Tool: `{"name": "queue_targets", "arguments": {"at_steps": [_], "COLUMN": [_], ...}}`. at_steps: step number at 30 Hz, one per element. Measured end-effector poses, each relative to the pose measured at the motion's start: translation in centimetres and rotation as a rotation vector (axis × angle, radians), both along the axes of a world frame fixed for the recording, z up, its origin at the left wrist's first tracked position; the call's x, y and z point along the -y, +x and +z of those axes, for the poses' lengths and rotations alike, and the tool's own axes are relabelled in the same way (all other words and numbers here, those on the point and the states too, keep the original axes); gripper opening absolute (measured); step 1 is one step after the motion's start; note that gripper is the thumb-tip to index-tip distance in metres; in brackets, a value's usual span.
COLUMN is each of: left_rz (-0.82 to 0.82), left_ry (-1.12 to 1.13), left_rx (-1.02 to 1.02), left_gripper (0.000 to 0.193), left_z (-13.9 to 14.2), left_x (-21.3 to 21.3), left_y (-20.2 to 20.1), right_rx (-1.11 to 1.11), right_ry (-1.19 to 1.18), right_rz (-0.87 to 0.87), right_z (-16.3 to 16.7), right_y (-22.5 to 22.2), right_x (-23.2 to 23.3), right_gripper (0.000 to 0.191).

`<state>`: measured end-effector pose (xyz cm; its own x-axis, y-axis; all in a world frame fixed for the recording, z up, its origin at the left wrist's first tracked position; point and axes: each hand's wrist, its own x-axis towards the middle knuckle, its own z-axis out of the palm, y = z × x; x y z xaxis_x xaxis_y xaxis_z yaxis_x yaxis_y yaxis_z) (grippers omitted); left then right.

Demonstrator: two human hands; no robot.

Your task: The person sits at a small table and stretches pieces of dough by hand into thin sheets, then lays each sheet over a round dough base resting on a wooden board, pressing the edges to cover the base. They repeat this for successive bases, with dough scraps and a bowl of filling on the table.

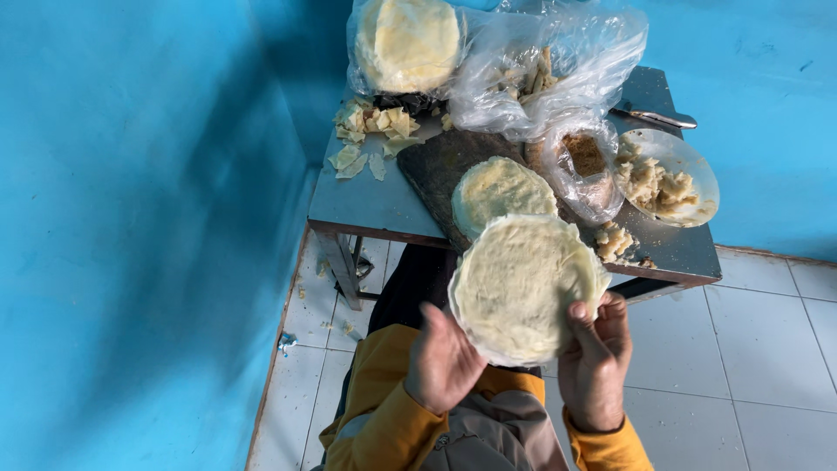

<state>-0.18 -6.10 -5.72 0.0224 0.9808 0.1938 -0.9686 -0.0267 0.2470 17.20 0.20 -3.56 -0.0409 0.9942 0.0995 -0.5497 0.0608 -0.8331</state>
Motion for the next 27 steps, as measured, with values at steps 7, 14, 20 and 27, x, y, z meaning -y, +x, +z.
{"name": "queue_targets", "arguments": {"at_steps": [7,14,20,27], "left_rz": [0.152,0.125,0.102,0.135], "left_ry": [-0.192,-0.100,-0.097,-0.056], "left_rx": [0.011,-0.022,-0.187,-0.518], "left_gripper": [0.028,0.021,0.050,0.052], "left_z": [-4.1,-4.6,-1.2,1.5], "left_x": [0.1,0.2,1.1,2.0], "left_y": [2.1,3.0,3.1,3.5], "right_rx": [0.378,1.001,1.111,1.156], "right_ry": [-0.077,0.692,0.596,0.762], "right_rz": [0.112,-0.115,-0.092,-0.196], "right_z": [0.2,4.3,5.2,5.1], "right_y": [1.1,1.7,-0.8,-1.2], "right_x": [0.2,2.5,3.4,3.5], "right_gripper": [0.027,0.035,0.036,0.027]}}
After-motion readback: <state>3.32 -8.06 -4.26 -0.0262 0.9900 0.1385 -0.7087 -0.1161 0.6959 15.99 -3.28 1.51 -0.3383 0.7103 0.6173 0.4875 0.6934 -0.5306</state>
